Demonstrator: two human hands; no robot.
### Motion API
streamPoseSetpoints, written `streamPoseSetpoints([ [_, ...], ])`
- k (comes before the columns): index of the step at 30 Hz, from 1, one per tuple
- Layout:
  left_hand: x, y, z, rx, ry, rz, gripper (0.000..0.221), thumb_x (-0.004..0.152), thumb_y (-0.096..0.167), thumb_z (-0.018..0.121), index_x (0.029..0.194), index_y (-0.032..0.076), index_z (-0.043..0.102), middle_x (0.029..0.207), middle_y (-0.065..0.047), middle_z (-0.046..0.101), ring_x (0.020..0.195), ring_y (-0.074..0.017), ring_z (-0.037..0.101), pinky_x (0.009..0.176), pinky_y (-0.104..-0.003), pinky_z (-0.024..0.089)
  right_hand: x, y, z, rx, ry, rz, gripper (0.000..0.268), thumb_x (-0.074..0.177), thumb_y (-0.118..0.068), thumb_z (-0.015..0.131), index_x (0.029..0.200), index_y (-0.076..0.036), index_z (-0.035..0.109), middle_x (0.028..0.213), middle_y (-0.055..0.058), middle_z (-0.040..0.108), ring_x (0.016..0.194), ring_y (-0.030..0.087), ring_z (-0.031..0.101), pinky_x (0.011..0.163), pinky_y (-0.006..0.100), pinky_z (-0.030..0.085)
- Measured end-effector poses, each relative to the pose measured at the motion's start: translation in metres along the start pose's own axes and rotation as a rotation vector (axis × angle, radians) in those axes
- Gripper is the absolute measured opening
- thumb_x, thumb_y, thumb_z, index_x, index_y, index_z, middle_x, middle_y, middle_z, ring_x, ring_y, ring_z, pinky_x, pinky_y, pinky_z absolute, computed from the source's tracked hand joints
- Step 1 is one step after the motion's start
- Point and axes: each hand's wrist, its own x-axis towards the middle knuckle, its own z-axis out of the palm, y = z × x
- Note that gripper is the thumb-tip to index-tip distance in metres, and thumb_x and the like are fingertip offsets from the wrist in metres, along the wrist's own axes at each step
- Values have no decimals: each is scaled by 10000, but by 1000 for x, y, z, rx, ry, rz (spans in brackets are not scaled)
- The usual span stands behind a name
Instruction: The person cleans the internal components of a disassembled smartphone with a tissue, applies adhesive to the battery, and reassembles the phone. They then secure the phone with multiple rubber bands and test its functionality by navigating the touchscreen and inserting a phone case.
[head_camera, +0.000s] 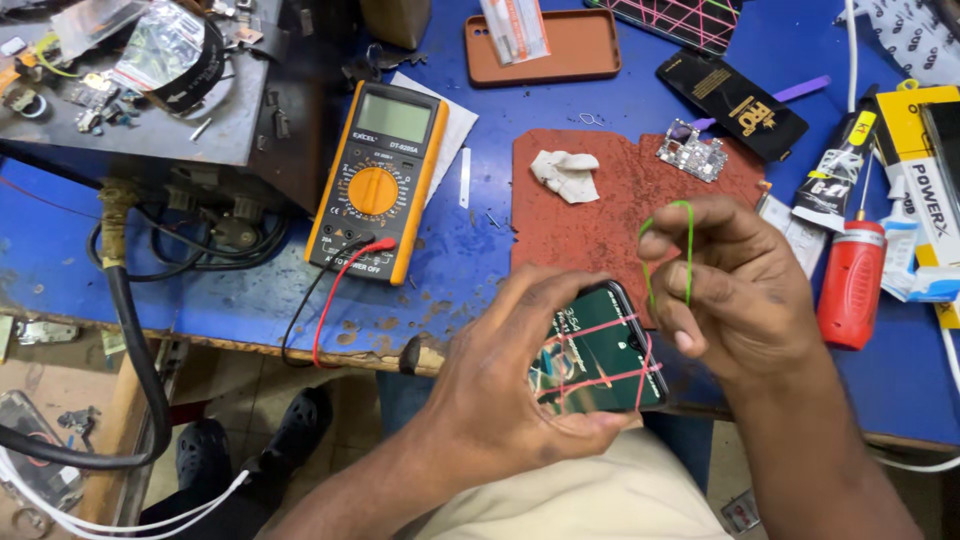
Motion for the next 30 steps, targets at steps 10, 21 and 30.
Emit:
streamPoseSetpoints([
  [10, -6, -9, -3, -366, -120, 61, 1027, 834, 253, 805, 1632, 31, 197, 1272, -176, 646, 1166, -259, 696, 1060, -375, 555, 11, -8, 24, -373, -282, 327, 578, 777, -334, 905, 1109, 40, 615, 1146, 130, 657, 1099, 196, 660, 949, 296, 547],
  [21, -5, -37, 9, -392, 363, 50, 858, 999, 411, 706, 1609, 48, 224, 1236, -54, 534, 1076, -146, 562, 993, -291, 497, -39, 56, 55, -281, 129, 334, 276, 987, -187, 745, 1109, -12, 570, 827, 88, 589, 580, 107, 576, 497, 231, 469],
  [30, 5, -37, 24, -711, 507, -18, 826, 1020, 140, 705, 1647, 37, 176, 1210, -73, 513, 1081, -143, 546, 1005, -294, 504, -30, 54, 93, -1420, 183, -284, 341, 783, -70, 839, 948, -36, 542, 941, 58, 676, 612, 67, 566, 524, 238, 472],
])
